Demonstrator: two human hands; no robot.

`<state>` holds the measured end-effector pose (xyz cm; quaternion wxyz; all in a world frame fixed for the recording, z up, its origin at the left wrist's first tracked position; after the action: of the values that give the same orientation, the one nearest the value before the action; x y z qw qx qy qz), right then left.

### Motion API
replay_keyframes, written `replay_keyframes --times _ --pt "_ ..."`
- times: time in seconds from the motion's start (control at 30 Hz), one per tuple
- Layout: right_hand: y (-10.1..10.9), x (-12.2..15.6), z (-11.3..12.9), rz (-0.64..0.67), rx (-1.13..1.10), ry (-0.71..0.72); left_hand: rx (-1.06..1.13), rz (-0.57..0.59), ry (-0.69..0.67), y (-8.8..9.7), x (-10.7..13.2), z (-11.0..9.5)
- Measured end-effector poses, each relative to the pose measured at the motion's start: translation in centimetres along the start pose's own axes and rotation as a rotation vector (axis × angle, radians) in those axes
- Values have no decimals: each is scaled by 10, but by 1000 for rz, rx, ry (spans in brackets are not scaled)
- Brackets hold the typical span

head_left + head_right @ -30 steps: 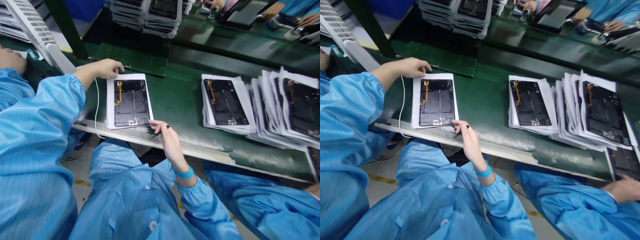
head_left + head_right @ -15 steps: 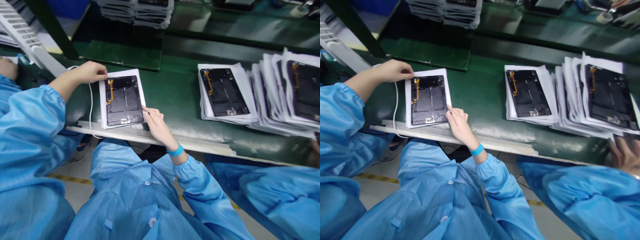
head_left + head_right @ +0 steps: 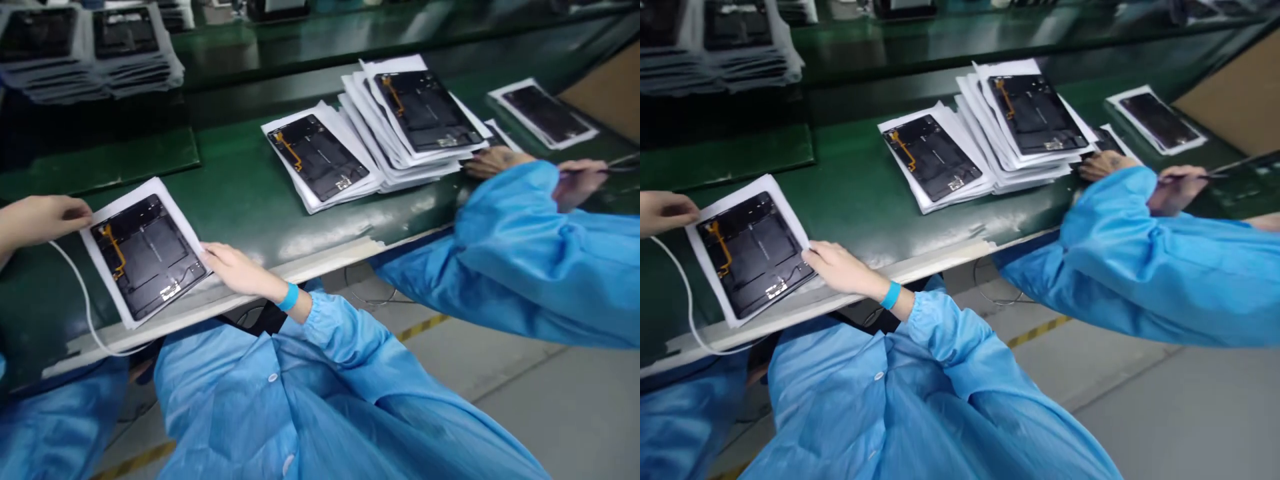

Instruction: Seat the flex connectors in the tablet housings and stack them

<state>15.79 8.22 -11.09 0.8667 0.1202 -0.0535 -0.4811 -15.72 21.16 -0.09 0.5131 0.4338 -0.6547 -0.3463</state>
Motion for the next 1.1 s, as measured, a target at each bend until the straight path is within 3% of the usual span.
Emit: replay_keyframes --times 0.1,0.17,0.27,0.33,0.47,0.57,0.7,0.8,0.9,1.0,1.1 --pt "6 20 -7 -63 -138 28 -1 -195 78 21 -16 -59" --pt "17 41 -13 -162 -196 28 89 -202 -26 13 -37 -118" --pt "38 80 -20 -265 -306 -44 351 -70 -152 -26 -87 -206" --pt "54 108 -24 -307 -389 -118 539 -54 -151 -53 -123 -254" --pt "81 158 -30 -400 -485 -235 843 -58 -95 -87 -178 -315" --pt "95 184 -35 -481 -542 -291 994 -102 -72 -93 -196 -329" --pt "111 190 -38 -571 -623 -259 1128 -157 -89 -97 -191 -320" --pt "130 177 -42 -691 -689 -171 1213 -165 -124 -104 -166 -305" --pt "156 156 -54 -894 -817 -53 1300 -140 -153 -111 -133 -292" --pt "177 137 -69 -1046 -890 0 1387 -79 -156 -118 -104 -289" --pt "193 124 -77 -1159 -814 29 1426 -29 -155 -125 -86 -291"
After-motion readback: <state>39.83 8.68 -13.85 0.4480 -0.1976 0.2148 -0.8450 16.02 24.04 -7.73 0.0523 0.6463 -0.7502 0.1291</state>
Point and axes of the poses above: each hand's wrist, its own x-axis away from the middle knuckle, its own y-axis out of the back of the hand, z = x × y, the point moved 4 cm from there along -x, towards the middle knuckle, and after that the axes turned 1 degree about y, right-handed, at the moved point
